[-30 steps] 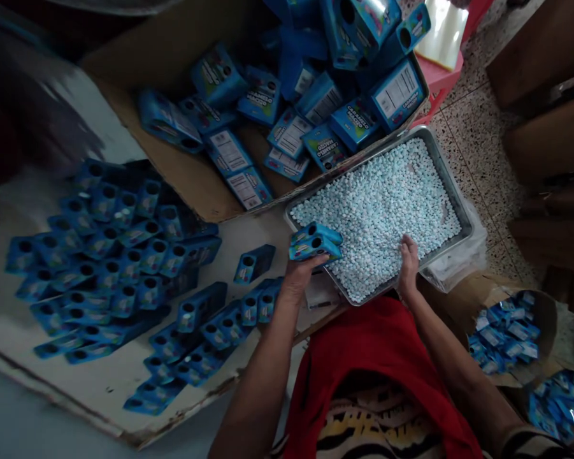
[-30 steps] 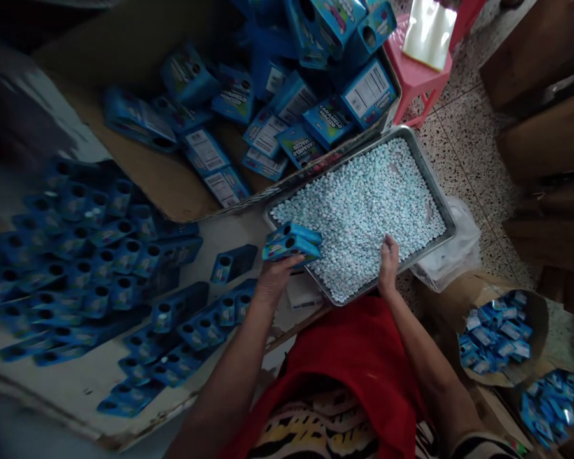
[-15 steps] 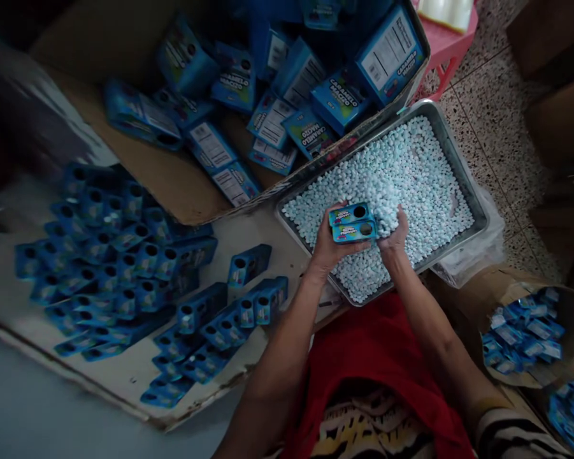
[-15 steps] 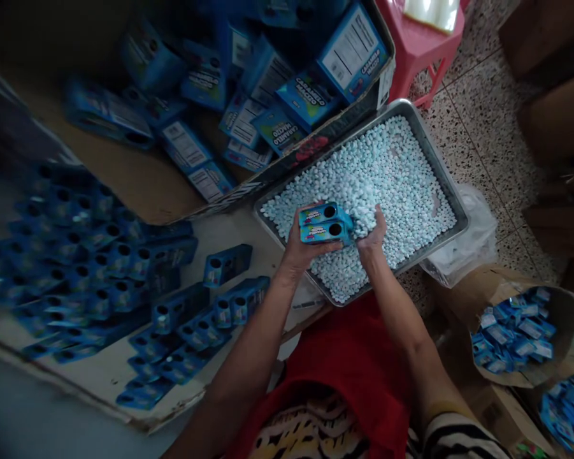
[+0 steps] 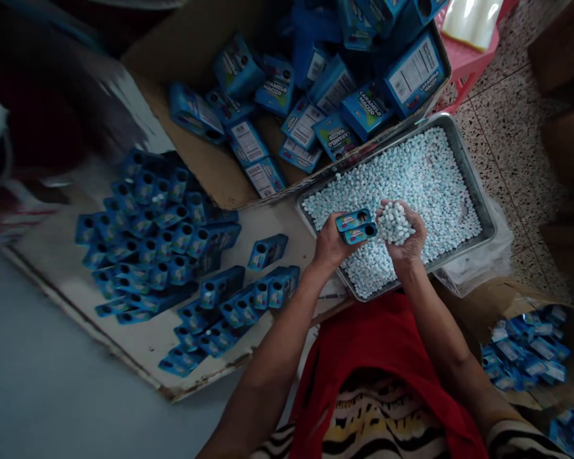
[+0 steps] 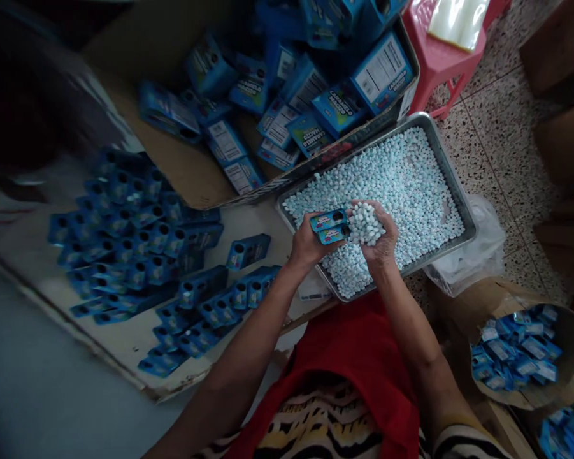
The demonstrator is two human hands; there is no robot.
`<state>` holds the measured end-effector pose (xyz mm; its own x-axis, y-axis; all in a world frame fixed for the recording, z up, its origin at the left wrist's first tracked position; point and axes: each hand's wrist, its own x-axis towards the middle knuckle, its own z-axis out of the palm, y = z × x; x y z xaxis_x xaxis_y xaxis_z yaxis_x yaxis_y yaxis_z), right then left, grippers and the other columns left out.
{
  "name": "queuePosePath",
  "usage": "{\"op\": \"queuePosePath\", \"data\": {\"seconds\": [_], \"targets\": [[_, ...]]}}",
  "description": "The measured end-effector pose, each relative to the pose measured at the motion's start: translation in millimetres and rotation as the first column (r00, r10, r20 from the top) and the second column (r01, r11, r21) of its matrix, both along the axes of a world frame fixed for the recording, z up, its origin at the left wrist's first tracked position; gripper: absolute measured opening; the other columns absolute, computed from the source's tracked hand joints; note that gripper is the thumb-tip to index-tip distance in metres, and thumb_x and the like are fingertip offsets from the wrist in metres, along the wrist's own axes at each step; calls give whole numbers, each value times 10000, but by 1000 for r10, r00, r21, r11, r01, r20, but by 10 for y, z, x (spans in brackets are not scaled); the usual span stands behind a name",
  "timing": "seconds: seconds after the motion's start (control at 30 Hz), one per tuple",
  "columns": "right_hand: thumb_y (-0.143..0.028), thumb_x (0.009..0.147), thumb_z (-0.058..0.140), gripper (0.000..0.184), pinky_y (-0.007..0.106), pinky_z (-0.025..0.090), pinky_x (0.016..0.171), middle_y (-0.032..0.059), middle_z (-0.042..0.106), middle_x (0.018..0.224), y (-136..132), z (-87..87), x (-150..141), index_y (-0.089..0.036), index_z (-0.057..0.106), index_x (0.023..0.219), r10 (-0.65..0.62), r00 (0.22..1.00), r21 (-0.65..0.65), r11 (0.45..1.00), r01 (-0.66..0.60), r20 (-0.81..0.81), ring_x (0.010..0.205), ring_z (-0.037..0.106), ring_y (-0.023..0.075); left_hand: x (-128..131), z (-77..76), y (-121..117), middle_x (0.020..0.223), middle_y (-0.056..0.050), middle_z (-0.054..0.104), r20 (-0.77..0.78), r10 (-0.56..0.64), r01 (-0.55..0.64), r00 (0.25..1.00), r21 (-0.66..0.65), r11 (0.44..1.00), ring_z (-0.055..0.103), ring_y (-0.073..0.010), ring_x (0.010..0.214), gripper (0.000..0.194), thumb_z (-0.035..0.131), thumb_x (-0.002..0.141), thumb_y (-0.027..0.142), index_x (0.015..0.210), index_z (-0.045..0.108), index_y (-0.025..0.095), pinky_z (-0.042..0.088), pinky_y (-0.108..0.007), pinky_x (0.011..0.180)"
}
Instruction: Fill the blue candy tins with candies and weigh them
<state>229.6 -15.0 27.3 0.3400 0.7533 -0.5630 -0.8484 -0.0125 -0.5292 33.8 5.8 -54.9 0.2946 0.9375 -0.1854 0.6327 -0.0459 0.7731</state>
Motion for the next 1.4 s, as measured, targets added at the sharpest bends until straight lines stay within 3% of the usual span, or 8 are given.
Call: {"op": "queuePosePath", "data": {"seconds": [0.2,0.37,0.57,0.9,1.07,1.17,1.27,1.4], "targets": [[-521,861,782,257,490,656,1016,40,807,1050,85,63,-132,-264,772,866,75,963,53,994,-92,258,982,785,266,-10,164,45,1214,-102,808,-98,-69,75,993,67,995,819,-379,1142,865,1084,614,369,1322,598,261,671,-460,942],[-703,964,661,455,466,650,932,52,733,1013,206,102,-231,-272,762,858,32,935,62,996,-57,352,889,728,242,-37,262,20,1191,-87,810,-41,-107,111,993,121,986,830,-345,1105,823,1067,652,403,1317,607,251,676,-437,946],[-846,971,594,621,499,590,1077,61,679,900,180,153,-240,-287,732,738,94,819,116,974,-192,566,982,701,277,-32,281,23,1267,-90,797,41,-126,118,991,151,981,818,-333,1162,805,1038,713,498,1364,625,265,674,-457,1026],[-756,906,795,470,559,551,1203,34,825,1203,-112,310,161,-319,828,736,362,767,-10,907,-421,530,1133,737,290,-8,204,135,1355,-102,779,261,-90,56,961,135,989,773,-339,1290,802,992,755,646,1363,636,263,641,-505,1121],[-564,901,914,214,541,423,1326,25,808,1170,553,-83,527,-353,875,892,374,353,-152,840,-521,858,1245,672,295,-255,315,131,1395,-108,787,303,-106,103,947,27,994,793,-367,1244,835,1049,688,591,1352,664,264,666,-495,1051],[-590,808,972,303,574,438,1316,20,828,1071,1147,-474,384,-327,832,863,404,190,-108,608,-787,895,1162,715,300,-358,330,61,1408,-103,785,328,-14,0,945,42,999,796,-368,1244,862,1070,682,558,1390,655,291,666,-519,1061],[-614,823,932,347,566,489,1277,-12,842,1068,1483,-779,251,-312,764,850,469,249,-35,518,-855,847,1144,749,275,-404,311,-14,1404,-83,787,326,82,-108,942,63,992,804,-351,1233,879,1080,678,544,1416,648,338,674,-534,1064],[-495,870,924,272,549,463,1298,-4,845,1086,1325,-914,500,-297,739,884,567,468,-54,674,-737,678,1273,730,279,-391,216,-61,1389,-72,792,345,137,-176,929,84,981,801,-354,1254,889,1090,664,537,1406,637,355,681,-531,1065]]}}
